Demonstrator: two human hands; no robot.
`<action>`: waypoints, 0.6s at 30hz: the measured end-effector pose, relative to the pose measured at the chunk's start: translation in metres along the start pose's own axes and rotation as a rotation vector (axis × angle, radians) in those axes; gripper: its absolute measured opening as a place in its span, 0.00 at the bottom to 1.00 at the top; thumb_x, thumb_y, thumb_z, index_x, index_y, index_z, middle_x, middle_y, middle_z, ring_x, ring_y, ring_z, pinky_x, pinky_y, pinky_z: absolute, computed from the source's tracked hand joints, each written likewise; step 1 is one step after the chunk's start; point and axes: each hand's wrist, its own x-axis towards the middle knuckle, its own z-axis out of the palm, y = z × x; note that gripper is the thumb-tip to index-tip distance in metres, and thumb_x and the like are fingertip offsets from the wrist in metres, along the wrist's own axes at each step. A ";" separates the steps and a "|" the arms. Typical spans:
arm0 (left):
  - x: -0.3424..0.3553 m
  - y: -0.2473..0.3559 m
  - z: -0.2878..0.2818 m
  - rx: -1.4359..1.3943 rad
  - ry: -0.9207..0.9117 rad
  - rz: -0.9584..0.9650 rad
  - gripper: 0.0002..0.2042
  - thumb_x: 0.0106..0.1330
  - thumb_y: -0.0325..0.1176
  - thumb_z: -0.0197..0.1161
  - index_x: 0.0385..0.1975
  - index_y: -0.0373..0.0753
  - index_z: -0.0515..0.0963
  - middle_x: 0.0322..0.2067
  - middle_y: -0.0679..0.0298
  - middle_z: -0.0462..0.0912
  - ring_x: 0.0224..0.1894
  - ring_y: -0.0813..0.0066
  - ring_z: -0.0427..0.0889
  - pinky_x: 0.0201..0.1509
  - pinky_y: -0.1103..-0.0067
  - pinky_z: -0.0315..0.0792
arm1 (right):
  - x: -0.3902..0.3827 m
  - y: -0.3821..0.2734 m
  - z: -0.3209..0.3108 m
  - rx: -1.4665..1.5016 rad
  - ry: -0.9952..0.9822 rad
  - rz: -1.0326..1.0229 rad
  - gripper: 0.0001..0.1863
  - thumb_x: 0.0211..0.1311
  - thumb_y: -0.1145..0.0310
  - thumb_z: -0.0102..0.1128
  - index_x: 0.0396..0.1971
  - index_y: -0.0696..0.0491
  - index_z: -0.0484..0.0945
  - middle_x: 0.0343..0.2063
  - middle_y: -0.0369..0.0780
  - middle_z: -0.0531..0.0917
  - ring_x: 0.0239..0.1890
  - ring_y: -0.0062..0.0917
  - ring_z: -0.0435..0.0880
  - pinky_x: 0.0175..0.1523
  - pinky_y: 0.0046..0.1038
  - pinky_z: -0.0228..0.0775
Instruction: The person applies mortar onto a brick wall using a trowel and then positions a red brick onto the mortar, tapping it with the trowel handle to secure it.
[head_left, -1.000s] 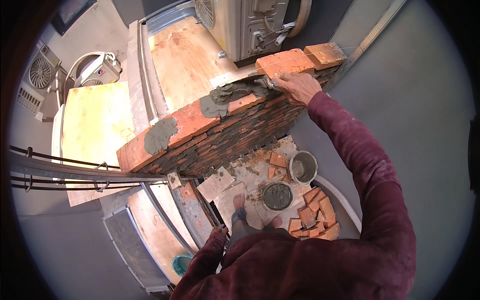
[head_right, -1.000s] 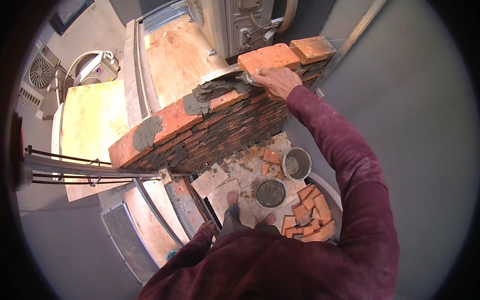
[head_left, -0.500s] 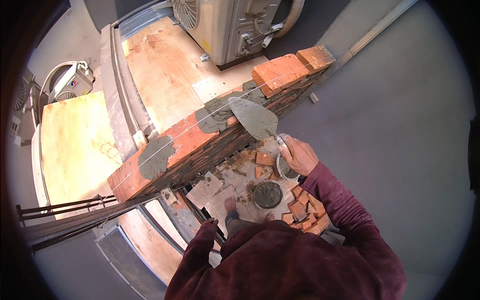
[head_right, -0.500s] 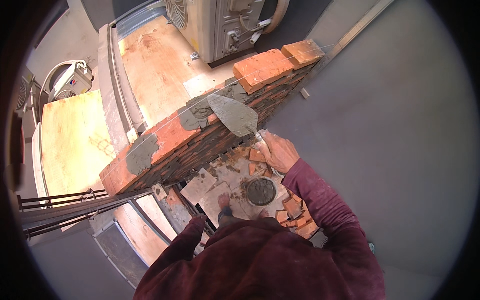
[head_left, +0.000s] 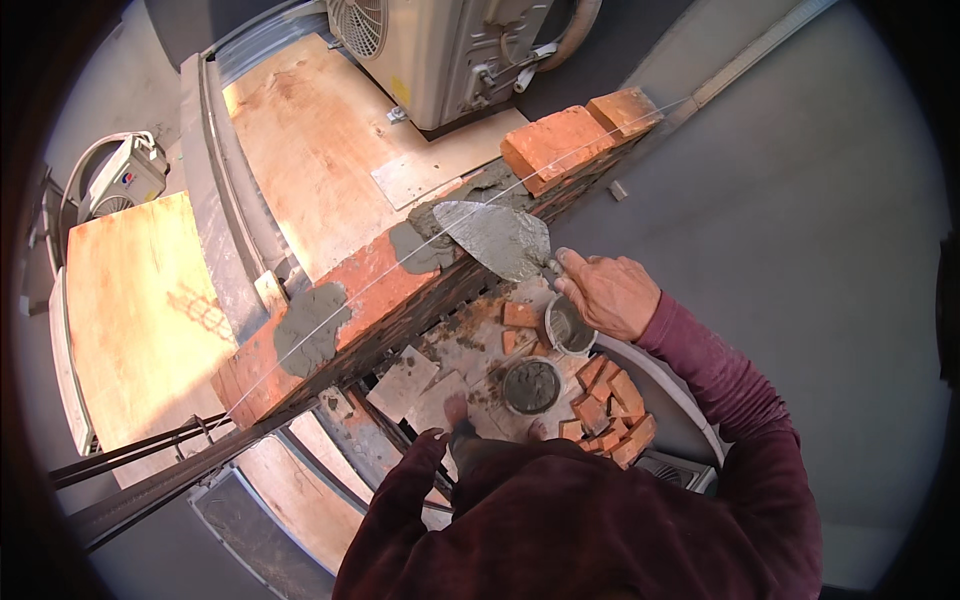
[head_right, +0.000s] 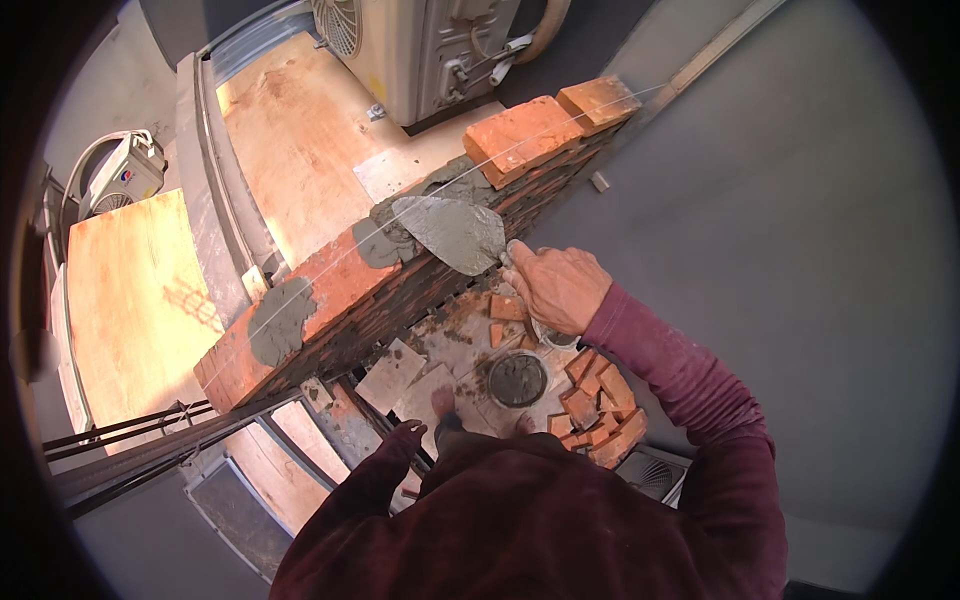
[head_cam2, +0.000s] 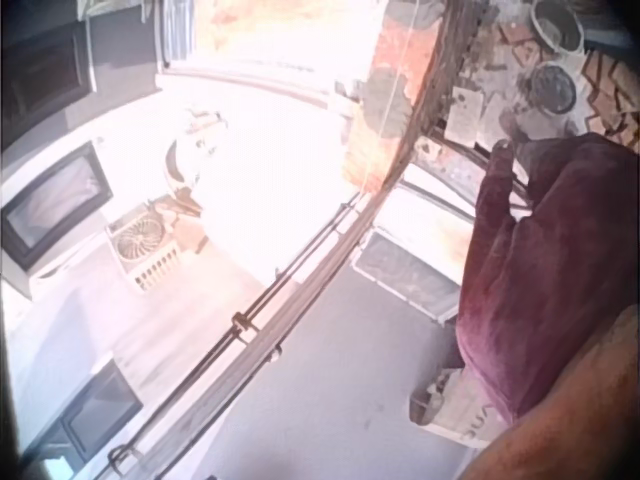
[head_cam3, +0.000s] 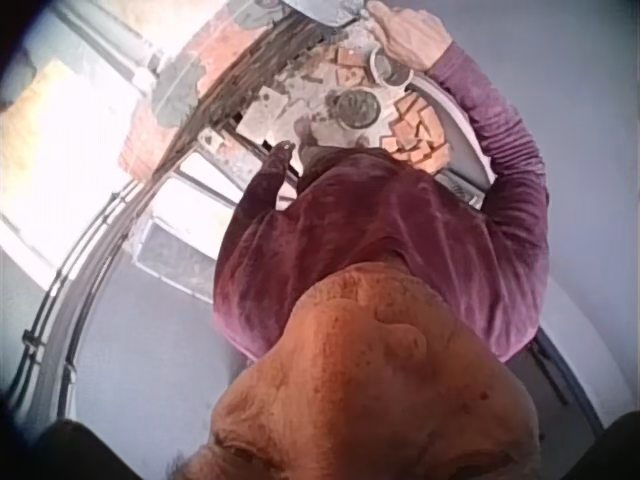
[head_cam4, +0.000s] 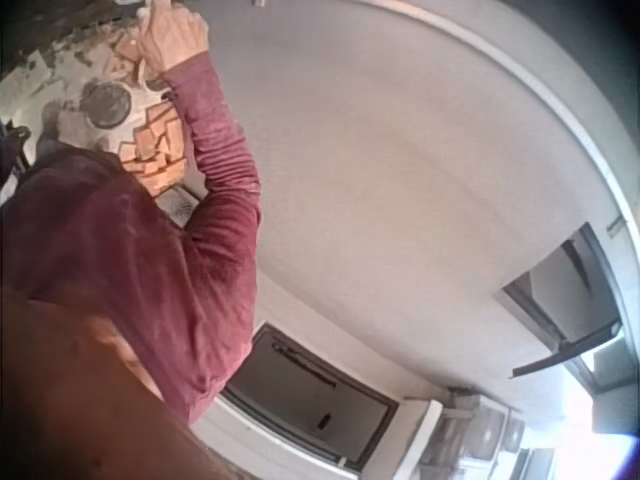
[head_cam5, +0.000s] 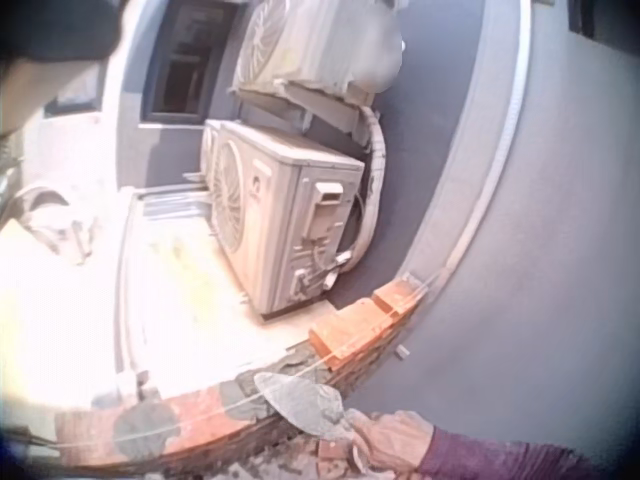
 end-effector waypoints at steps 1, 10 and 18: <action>0.003 0.008 0.003 0.002 -0.006 0.005 0.23 0.62 0.50 0.63 0.52 0.44 0.77 0.47 0.49 0.78 0.50 0.56 0.77 0.55 0.68 0.71 | 0.009 0.000 -0.005 -0.046 -0.028 0.003 0.14 0.70 0.60 0.47 0.42 0.57 0.69 0.22 0.52 0.79 0.27 0.51 0.79 0.33 0.46 0.70; 0.022 0.042 0.006 0.003 0.010 -0.006 0.22 0.62 0.50 0.63 0.53 0.46 0.78 0.52 0.46 0.71 0.54 0.50 0.71 0.57 0.66 0.69 | -0.005 0.026 0.000 0.256 0.010 0.091 0.16 0.73 0.57 0.42 0.40 0.57 0.68 0.14 0.46 0.75 0.18 0.39 0.79 0.24 0.37 0.70; 0.009 0.033 0.024 -0.026 0.045 0.003 0.22 0.62 0.50 0.62 0.53 0.48 0.78 0.56 0.44 0.66 0.59 0.45 0.66 0.60 0.63 0.67 | -0.012 0.007 0.182 1.393 0.083 0.238 0.19 0.76 0.53 0.34 0.44 0.55 0.64 0.19 0.37 0.69 0.10 0.20 0.69 0.14 0.22 0.65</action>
